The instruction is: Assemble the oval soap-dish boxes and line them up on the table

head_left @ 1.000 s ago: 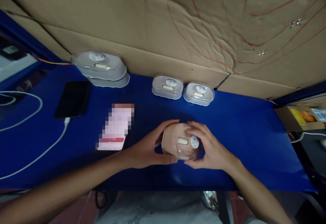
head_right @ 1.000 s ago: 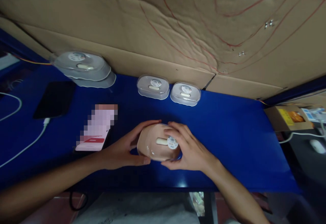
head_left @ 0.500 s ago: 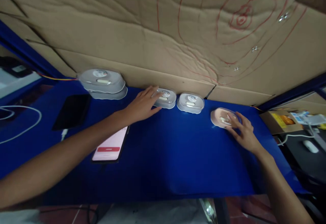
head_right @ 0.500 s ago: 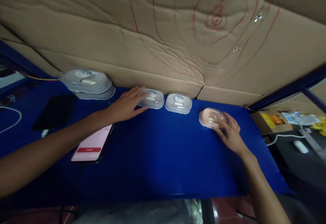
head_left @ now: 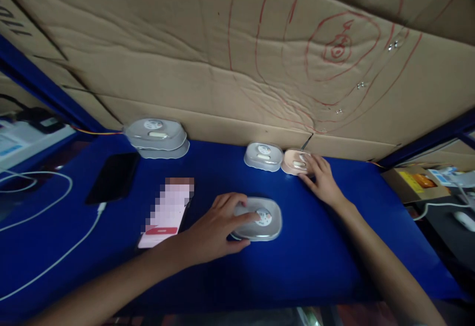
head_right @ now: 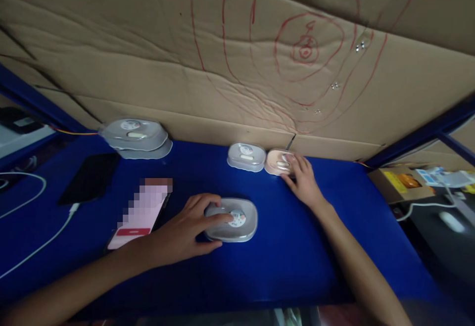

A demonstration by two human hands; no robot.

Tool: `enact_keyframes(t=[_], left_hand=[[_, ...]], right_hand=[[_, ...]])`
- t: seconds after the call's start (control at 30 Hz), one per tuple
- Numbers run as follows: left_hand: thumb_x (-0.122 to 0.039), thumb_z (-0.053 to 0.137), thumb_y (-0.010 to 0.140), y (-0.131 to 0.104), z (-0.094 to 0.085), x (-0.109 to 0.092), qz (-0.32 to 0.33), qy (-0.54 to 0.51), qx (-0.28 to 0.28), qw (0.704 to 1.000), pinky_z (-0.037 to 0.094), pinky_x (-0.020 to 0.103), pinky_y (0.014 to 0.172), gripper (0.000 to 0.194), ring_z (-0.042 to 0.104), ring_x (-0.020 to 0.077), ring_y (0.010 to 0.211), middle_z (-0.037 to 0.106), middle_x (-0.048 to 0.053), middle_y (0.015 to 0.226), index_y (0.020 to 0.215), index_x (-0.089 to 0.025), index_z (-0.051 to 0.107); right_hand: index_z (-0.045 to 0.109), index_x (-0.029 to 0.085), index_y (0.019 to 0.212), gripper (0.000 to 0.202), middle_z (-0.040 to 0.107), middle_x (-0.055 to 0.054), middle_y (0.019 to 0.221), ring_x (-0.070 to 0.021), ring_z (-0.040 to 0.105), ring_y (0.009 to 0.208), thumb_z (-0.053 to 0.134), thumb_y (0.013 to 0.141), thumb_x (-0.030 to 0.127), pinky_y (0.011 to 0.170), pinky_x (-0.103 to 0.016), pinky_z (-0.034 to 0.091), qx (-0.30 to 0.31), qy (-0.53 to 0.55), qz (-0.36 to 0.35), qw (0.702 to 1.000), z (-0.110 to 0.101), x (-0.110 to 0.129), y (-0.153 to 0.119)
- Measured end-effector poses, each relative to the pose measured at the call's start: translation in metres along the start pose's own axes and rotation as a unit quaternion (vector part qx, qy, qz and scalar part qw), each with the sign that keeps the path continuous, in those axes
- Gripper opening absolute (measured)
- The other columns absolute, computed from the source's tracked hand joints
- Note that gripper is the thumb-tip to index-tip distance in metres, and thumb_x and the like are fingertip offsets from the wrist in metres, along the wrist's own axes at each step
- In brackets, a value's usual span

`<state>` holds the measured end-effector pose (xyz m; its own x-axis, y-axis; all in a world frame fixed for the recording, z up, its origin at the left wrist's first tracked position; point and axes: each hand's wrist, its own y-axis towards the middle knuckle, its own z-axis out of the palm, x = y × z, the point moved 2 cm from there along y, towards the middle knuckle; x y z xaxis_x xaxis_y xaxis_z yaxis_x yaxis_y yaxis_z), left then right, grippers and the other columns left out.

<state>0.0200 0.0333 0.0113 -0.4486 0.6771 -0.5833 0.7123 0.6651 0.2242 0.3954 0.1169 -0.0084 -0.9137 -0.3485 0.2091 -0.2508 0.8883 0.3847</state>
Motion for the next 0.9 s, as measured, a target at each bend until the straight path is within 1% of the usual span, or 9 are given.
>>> enact_keyframes(t=[0.1, 0.17, 0.23, 0.3, 0.47, 0.57, 0.67, 0.8, 0.9], left_hand=[[-0.019, 0.086, 0.083, -0.002, 0.006, 0.004, -0.019, 0.008, -0.001, 1.000, 0.043, 0.059, 0.117, 0.067, 0.047, 0.0398, 0.143, 0.047, 0.011, 0.153, 0.142, -0.040, 0.064], [-0.022, 0.087, 0.083, -0.006, 0.011, 0.010, -0.035, 0.003, -0.006, 0.999, 0.039, 0.065, 0.120, 0.079, 0.037, 0.0444, 0.152, 0.035, 0.013, 0.167, 0.152, -0.040, 0.053], [-0.028, 0.086, 0.086, -0.009, 0.015, 0.016, -0.050, -0.030, -0.006, 0.998, 0.034, 0.069, 0.122, 0.090, 0.033, 0.0456, 0.157, 0.034, 0.017, 0.169, 0.161, -0.036, 0.037], [-0.035, 0.083, 0.089, -0.011, 0.016, 0.021, -0.075, -0.085, -0.008, 0.994, 0.033, 0.069, 0.123, 0.093, 0.038, 0.0439, 0.155, 0.043, 0.019, 0.164, 0.163, -0.033, 0.027], [-0.048, 0.089, 0.082, -0.011, 0.003, 0.022, -0.154, -0.236, -0.016, 0.959, 0.042, 0.060, 0.120, 0.103, 0.050, 0.0403, 0.147, 0.045, 0.020, 0.161, 0.160, -0.031, 0.023], [-0.046, 0.091, 0.079, -0.011, -0.003, 0.019, -0.172, -0.245, 0.005, 0.954, 0.038, 0.059, 0.123, 0.107, 0.047, 0.0403, 0.150, 0.039, 0.019, 0.166, 0.161, -0.030, 0.024], [-0.045, 0.092, 0.077, -0.011, -0.005, 0.017, -0.183, -0.253, 0.014, 0.950, 0.037, 0.059, 0.124, 0.107, 0.047, 0.0409, 0.150, 0.041, 0.018, 0.165, 0.162, -0.029, 0.028], [-0.046, 0.092, 0.076, -0.009, -0.005, 0.017, -0.184, -0.253, 0.004, 0.950, 0.036, 0.059, 0.125, 0.104, 0.047, 0.0414, 0.150, 0.042, 0.017, 0.164, 0.159, -0.029, 0.034], [-0.050, 0.090, 0.078, -0.007, -0.005, 0.018, -0.186, -0.256, -0.019, 0.948, 0.035, 0.060, 0.125, 0.099, 0.047, 0.0412, 0.149, 0.044, 0.018, 0.162, 0.158, -0.028, 0.036]], right_hand=[[0.026, 0.027, 0.171, 0.068, 0.029, -0.019, 0.176, -0.0437, 0.019, 0.165, 0.041, 0.111, 0.055, 0.124, -0.080, 0.019, 0.027, 0.016, -0.019, 0.999, -0.002, 0.062, -0.001], [0.018, 0.028, 0.172, 0.077, 0.027, -0.016, 0.177, -0.0368, 0.024, 0.164, 0.044, 0.109, 0.062, 0.127, -0.067, 0.030, 0.118, 0.106, -0.130, 0.979, -0.003, 0.110, -0.017], [0.024, 0.028, 0.171, 0.089, 0.029, -0.015, 0.177, -0.0368, 0.028, 0.163, 0.059, 0.100, 0.069, 0.127, -0.060, 0.037, 0.194, 0.151, -0.206, 0.947, -0.004, 0.147, -0.036], [0.036, 0.029, 0.167, 0.079, 0.033, -0.012, 0.175, -0.0368, 0.027, 0.163, 0.064, 0.100, 0.061, 0.127, -0.059, 0.038, 0.200, 0.177, -0.213, 0.940, -0.005, 0.163, -0.049], [0.036, 0.031, 0.166, 0.065, 0.038, -0.012, 0.172, -0.0308, 0.038, 0.159, 0.056, 0.108, 0.049, 0.126, -0.053, 0.041, 0.125, 0.272, -0.124, 0.946, -0.001, 0.135, -0.042], [0.043, 0.034, 0.163, 0.060, 0.043, -0.012, 0.169, -0.0344, 0.040, 0.157, 0.058, 0.107, 0.048, 0.124, -0.061, 0.037, 0.092, 0.172, -0.092, 0.976, 0.008, 0.109, -0.032], [0.045, 0.034, 0.162, 0.057, 0.045, -0.012, 0.168, -0.0370, 0.038, 0.157, 0.055, 0.108, 0.051, 0.123, -0.067, 0.032, 0.115, 0.080, -0.079, 0.987, 0.015, 0.096, -0.028], [0.041, 0.034, 0.164, 0.057, 0.032, -0.013, 0.176, -0.0383, 0.025, 0.164, 0.039, 0.112, 0.057, 0.125, -0.071, 0.019, 0.099, 0.052, -0.112, 0.987, 0.009, 0.104, -0.032], [0.050, 0.030, 0.157, 0.065, 0.042, -0.013, 0.170, -0.0369, 0.030, 0.161, 0.047, 0.105, 0.070, 0.126, -0.065, 0.024, 0.112, 0.106, -0.206, 0.966, 0.002, 0.130, -0.038]])
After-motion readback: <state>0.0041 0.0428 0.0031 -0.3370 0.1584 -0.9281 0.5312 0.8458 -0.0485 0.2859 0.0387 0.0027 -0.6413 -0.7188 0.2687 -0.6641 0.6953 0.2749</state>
